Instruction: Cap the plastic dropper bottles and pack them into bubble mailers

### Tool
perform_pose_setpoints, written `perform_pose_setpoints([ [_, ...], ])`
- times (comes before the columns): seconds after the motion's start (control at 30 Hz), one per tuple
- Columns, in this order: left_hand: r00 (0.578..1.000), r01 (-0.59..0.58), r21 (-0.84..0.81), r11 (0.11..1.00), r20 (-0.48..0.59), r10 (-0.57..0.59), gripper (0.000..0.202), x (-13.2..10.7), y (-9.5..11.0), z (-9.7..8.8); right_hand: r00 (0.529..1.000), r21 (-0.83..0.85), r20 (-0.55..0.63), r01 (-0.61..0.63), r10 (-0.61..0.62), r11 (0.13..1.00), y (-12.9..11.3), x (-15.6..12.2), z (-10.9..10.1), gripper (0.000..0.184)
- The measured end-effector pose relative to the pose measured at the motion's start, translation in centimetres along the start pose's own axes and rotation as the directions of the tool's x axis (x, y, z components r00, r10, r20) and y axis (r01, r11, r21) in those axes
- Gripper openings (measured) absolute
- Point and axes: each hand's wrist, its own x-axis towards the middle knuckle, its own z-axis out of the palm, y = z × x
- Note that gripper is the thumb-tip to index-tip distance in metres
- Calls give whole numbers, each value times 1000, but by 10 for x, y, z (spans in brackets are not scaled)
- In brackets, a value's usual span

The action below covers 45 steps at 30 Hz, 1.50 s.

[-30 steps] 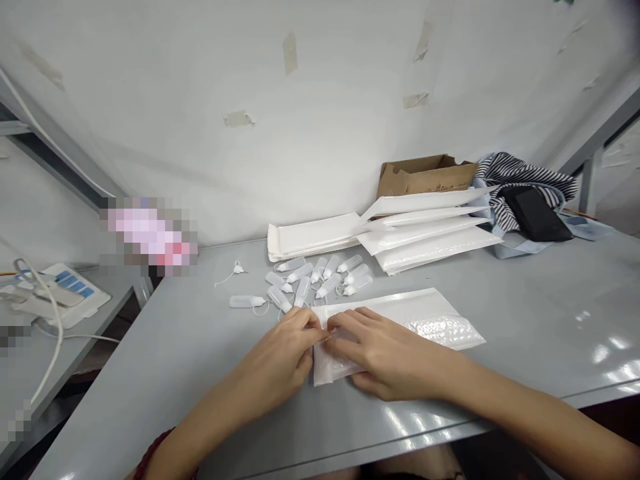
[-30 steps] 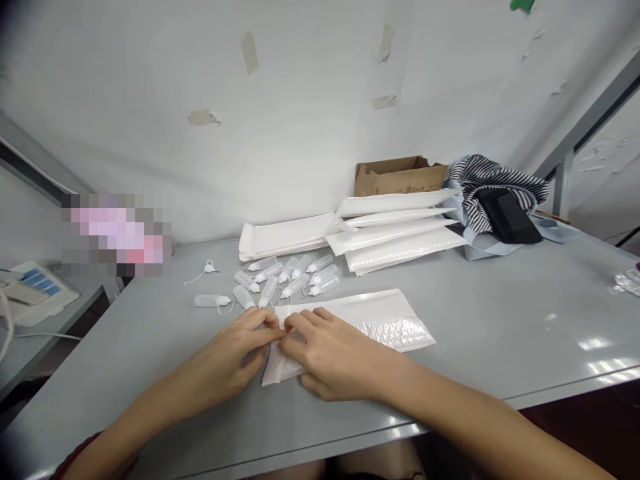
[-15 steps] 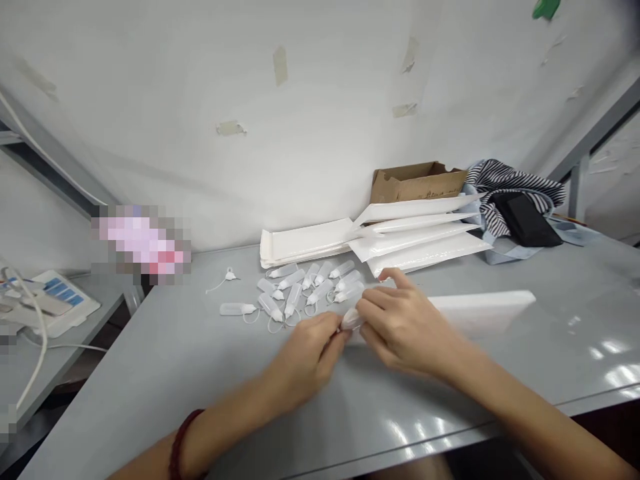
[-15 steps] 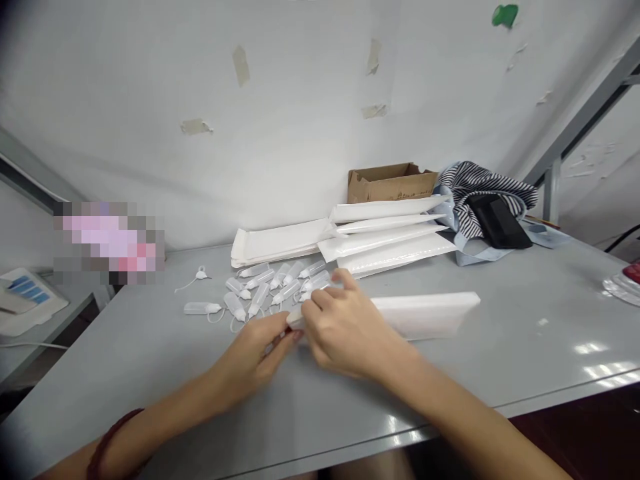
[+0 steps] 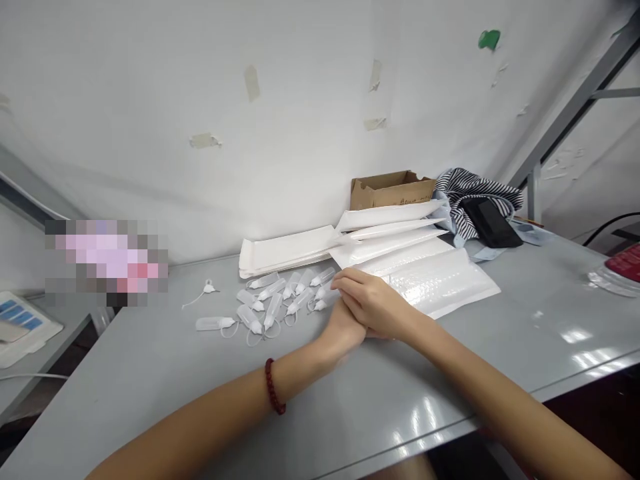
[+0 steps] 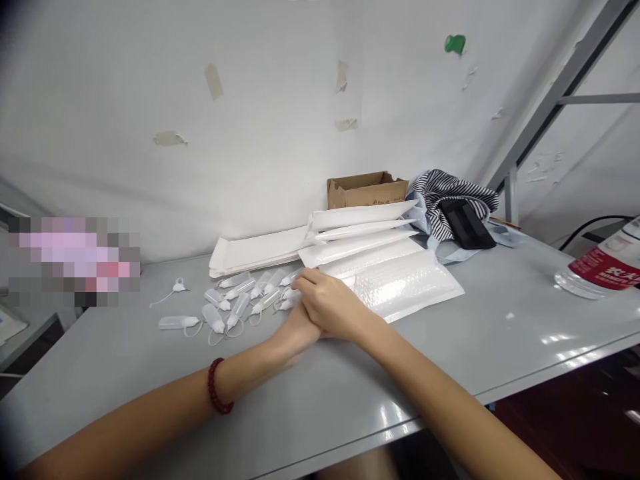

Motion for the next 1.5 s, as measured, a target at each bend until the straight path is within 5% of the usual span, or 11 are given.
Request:
perform_pose_setpoints([
  [0.17, 965, 165, -208, 964, 238, -113, 16, -39, -30, -33, 995, 124, 73, 65, -75, 990, 0, -1, 17, 49],
  [0.33, 960, 177, -272, 946, 260, -104, 21, -69, -58, -64, 967, 25, 250, 34, -39, 999, -9, 7, 25, 72],
  [0.53, 973, 105, -242, 964, 223, -50, 21, -75, -65, -70, 957, -15, 287, -38, 40, 999, -16, 9, 20, 76],
  [0.8, 981, -106, 4, 994, -162, 105, 20, -66, -63, -85, 997, 60, 83, -3, -2, 998, -18, 6, 12, 51],
  [0.87, 939, -105, 96, 990, -318, 131, 23, -59, -62, -103, 999, 80, 46, 16, -19, 997, -19, 7, 13, 45],
  [1.0, 784, 26, 250, 968, -606, 135, 27, -35, -65, -156, 999, 112, -30, 43, -40, 993, -28, 7, 11, 36],
  [1.07, 761, 114, 288, 951, -641, 103, 22, -19, -70, -181, 994, 124, -73, 85, -76, 989, -32, 6, 9, 34],
  [1.17, 781, 198, 305, 931, -623, 38, 26, 5, -78, -205, 987, 126, -107, 134, -120, 983, -35, 3, 8, 32],
  [1.33, 809, 213, 237, 948, -586, -35, 33, 31, -79, -207, 980, 147, -141, 164, -143, 975, -35, -1, 10, 29],
  [1.5, 722, 101, 50, 994, -691, -39, 32, 16, -65, -219, 959, 177, -254, 172, -124, 969, -31, -3, 4, 31],
])
